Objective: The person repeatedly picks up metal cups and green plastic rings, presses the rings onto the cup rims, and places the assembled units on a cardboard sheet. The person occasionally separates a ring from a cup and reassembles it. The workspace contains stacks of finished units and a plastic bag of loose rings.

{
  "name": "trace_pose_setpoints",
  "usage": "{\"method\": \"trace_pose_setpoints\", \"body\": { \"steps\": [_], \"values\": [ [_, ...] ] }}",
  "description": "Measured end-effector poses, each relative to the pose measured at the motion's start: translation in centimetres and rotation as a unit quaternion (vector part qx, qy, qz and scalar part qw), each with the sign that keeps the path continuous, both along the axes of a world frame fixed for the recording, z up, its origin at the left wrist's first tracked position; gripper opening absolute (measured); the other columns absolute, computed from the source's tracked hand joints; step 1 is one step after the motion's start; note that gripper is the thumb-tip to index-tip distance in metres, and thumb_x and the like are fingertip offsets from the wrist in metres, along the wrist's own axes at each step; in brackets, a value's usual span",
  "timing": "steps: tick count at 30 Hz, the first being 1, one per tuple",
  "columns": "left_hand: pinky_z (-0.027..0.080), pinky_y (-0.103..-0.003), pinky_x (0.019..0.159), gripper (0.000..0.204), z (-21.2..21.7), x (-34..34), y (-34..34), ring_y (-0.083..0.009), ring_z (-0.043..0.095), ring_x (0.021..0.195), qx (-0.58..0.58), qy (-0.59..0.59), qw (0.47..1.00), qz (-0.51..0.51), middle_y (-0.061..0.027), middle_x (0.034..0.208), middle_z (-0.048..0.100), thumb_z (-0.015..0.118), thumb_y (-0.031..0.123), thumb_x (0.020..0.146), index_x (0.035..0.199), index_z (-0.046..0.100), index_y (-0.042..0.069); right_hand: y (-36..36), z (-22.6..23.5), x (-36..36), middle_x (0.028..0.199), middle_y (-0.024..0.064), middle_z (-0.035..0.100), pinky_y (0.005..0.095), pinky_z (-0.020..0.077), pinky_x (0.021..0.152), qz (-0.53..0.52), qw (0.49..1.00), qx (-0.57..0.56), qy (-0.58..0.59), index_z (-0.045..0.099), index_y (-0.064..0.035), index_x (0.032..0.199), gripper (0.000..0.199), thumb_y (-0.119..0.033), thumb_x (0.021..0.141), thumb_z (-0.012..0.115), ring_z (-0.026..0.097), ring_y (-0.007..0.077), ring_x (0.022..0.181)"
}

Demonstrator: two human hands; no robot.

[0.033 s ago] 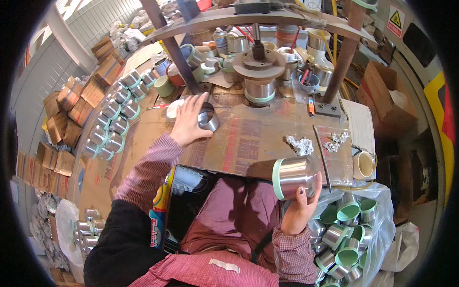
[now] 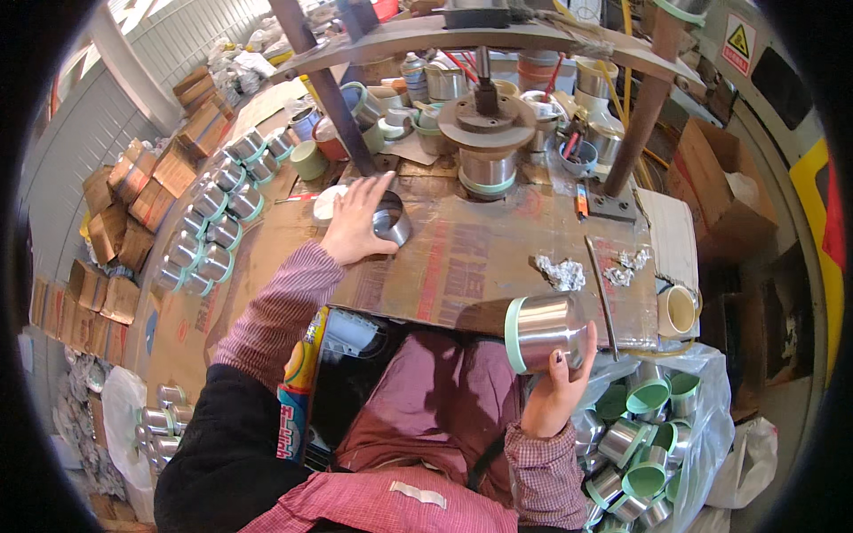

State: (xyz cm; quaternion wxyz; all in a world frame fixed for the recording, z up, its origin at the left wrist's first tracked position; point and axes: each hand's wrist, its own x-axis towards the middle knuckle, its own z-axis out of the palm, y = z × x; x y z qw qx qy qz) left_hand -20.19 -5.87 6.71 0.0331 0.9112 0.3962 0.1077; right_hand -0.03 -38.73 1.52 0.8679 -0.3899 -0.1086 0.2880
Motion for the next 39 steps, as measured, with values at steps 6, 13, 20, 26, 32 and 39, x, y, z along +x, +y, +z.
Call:
{"method": "trace_pose_setpoints", "body": {
  "steps": [6,13,20,26,32,39],
  "values": [
    [0.034,-0.063,0.113,0.122,-0.2,-0.1,0.2,-0.0406,0.048,0.131,-0.011,-0.001,0.999,-0.044,-0.0193,0.138,0.05,0.087,0.038,0.065,0.164,0.016,0.025,0.4,0.0,-1.4,0.149,0.0104,0.049,0.0398,0.0397,0.113,0.026,1.0,-0.014,0.002,0.032,-0.0059,0.16,0.081,-0.009,0.089,0.072,0.051,0.025,0.132],
    [0.042,-0.051,0.109,0.119,4.1,-5.7,2.1,-0.0399,0.05,0.126,0.098,-0.166,0.981,-0.015,-0.0195,0.135,0.051,0.088,0.031,0.062,0.163,0.025,0.024,0.3,-0.1,-0.9,0.151,0.011,0.047,0.041,0.04,0.113,0.024,0.999,-0.028,-0.004,0.032,-0.0065,0.16,0.084,-0.011,0.088,0.075,0.051,0.0267,0.133],
    [0.037,-0.051,0.117,0.118,4.8,-7.4,7.8,-0.043,0.044,0.138,0.019,-0.12,0.993,-0.003,-0.0257,0.146,0.047,0.088,0.031,0.066,0.164,0.022,0.021,0.8,-0.2,-1.9,0.153,0.0112,0.045,0.0416,0.0361,0.116,0.02,0.999,-0.044,-0.01,0.033,-0.0074,0.16,0.087,-0.012,0.086,0.077,0.048,0.0262,0.137],
    [0.028,-0.043,0.123,0.09,1.2,-10.1,4.7,-0.0324,0.042,0.142,0.058,-0.39,0.918,0.031,-0.0208,0.15,0.047,0.08,0.015,0.078,0.155,0.037,0.004,-0.1,1.0,-2.5,0.144,0.013,0.052,0.039,0.0462,0.108,0.031,0.999,-0.043,0.015,0.032,-0.0071,0.159,0.084,-0.006,0.085,0.073,0.056,0.0263,0.128],
    [0.039,-0.041,0.078,0.026,-5.3,-7.4,-6.9,-0.0252,0.045,0.081,-0.164,-0.615,0.76,-0.134,-0.0078,0.083,0.046,0.059,0.022,0.099,0.081,0.048,0.007,-5.0,0.7,-1.8,0.145,0.0137,0.05,0.0352,0.042,0.111,-0.045,0.995,-0.082,-0.033,0.029,-0.0047,0.159,0.096,-0.002,0.077,0.079,0.051,0.0242,0.133],
    [0.037,-0.036,0.062,0.032,-9.4,-3.6,-15.9,-0.0218,0.043,0.065,-0.155,-0.44,0.847,-0.254,-0.0072,0.067,0.043,0.055,0.014,0.095,0.068,0.043,0.004,-19.5,-0.5,1.0,0.146,0.0149,0.047,0.0377,0.0429,0.11,-0.29,0.902,-0.287,-0.139,0.035,-0.007,0.157,0.093,-0.008,0.077,0.082,0.051,0.0254,0.13]
  ]
}}
